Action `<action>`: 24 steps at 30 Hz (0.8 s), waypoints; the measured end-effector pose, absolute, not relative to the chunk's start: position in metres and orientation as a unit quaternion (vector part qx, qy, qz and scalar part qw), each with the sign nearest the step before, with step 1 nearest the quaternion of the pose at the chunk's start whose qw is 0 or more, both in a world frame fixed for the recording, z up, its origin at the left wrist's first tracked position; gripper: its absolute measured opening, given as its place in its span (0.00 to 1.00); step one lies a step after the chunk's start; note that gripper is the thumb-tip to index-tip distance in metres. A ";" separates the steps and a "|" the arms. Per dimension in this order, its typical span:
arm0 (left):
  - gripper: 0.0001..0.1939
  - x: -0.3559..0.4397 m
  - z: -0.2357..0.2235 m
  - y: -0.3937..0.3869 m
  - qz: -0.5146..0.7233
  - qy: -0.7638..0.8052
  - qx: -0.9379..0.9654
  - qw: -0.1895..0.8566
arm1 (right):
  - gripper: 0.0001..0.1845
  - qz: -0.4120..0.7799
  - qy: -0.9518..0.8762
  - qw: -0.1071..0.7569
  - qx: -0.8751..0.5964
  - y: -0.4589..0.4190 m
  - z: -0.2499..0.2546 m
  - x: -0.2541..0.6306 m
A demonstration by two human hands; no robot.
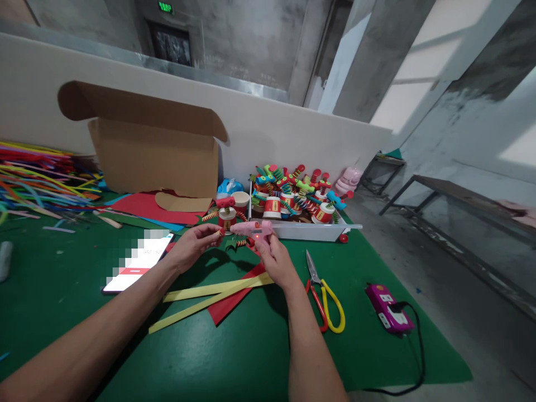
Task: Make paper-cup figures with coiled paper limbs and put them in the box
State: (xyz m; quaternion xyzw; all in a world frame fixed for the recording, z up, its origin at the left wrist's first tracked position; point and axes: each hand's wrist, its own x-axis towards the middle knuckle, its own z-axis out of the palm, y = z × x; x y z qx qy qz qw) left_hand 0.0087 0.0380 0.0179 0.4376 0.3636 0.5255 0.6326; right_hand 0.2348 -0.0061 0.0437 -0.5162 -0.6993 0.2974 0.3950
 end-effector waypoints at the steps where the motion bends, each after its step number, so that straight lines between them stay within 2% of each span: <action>1: 0.19 0.009 0.018 0.038 0.527 0.361 0.434 0.635 | 0.18 0.303 -0.697 0.397 -0.515 -0.006 0.044 0.235; 14: 0.19 0.010 0.016 0.036 0.529 0.318 0.344 0.708 | 0.30 0.483 -0.595 0.440 -0.468 -0.004 0.041 0.233; 24: 0.18 0.013 0.017 0.036 0.540 0.339 0.343 0.690 | 0.27 0.453 -0.618 0.432 -0.476 -0.005 0.043 0.231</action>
